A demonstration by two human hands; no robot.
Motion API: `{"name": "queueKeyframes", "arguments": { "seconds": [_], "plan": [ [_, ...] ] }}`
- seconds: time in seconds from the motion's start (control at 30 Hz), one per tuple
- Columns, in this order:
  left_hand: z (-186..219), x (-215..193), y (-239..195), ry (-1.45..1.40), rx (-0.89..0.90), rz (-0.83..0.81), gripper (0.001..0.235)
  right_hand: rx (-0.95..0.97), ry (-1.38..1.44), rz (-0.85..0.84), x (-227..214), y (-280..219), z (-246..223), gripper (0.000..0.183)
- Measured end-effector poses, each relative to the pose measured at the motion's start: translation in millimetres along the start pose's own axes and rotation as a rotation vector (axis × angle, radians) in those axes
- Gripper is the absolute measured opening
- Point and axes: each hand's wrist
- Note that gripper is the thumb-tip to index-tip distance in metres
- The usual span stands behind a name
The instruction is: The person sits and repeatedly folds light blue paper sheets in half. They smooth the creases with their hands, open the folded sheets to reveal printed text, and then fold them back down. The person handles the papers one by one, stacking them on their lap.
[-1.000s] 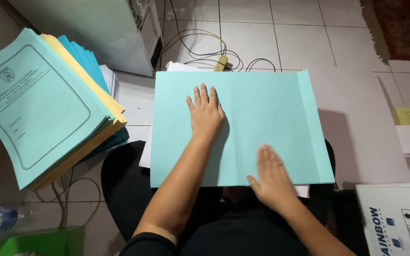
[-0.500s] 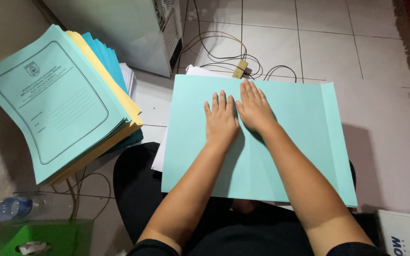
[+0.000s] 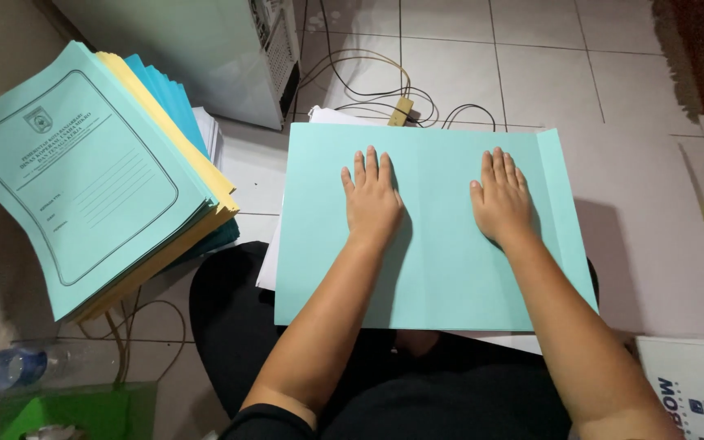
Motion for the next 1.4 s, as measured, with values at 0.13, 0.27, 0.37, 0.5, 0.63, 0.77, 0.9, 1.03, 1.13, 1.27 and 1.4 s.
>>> {"name": "queueKeyframes", "arguments": {
  "seconds": [0.13,0.27,0.37,0.5,0.63,0.77,0.9,1.03,1.13,1.27,1.4],
  "plan": [
    [-3.0,8.0,1.0,-0.009,0.023,0.018,0.063,-0.126,-0.094,0.008,-6.0,-83.3,-32.3,0.067],
    [-7.1,16.1,5.2,0.023,0.029,0.035,0.064,-0.361,-0.097,-0.030,5.4,-135.0,-76.1,0.066],
    [-9.1,15.5,0.0,0.016,0.043,0.030,0.064,-0.358,-0.087,-0.091,6.2,-118.3,-93.7,0.066],
    [-9.9,16.3,4.1,0.023,0.055,0.024,0.063,-0.278,-0.078,-0.081,4.2,-38.6,-99.8,0.064],
    [-6.7,8.9,2.8,0.016,0.030,-0.009,0.063,-0.241,0.002,-0.071,8.3,46.8,-96.2,0.064],
    [-4.0,4.0,3.3,-0.003,0.004,-0.020,0.060,-0.190,0.000,-0.063,6.3,85.4,-100.4,0.065],
    [-0.9,0.2,2.7,0.001,-0.003,-0.034,0.061,-0.108,0.075,-0.040,-5.8,72.0,-101.0,0.063],
    [-2.1,0.7,3.6,0.008,0.002,-0.035,0.060,0.012,0.095,0.002,0.5,55.0,-68.9,0.063],
    [-1.9,3.2,2.4,0.046,0.022,-0.004,0.061,0.051,0.126,0.028,-1.5,17.8,-51.9,0.062],
    [-4.2,6.3,0.4,0.059,0.045,0.051,0.060,0.084,0.103,0.011,2.7,-35.9,-44.1,0.064],
    [-4.5,15.3,-6.4,0.110,0.173,0.092,0.057,0.108,0.116,0.020,-2.0,-58.4,-46.8,0.063]
  ]
}}
Point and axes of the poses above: each hand's wrist, its own y-axis towards the middle knuckle, its own x-axis out of the palm, z = x × y
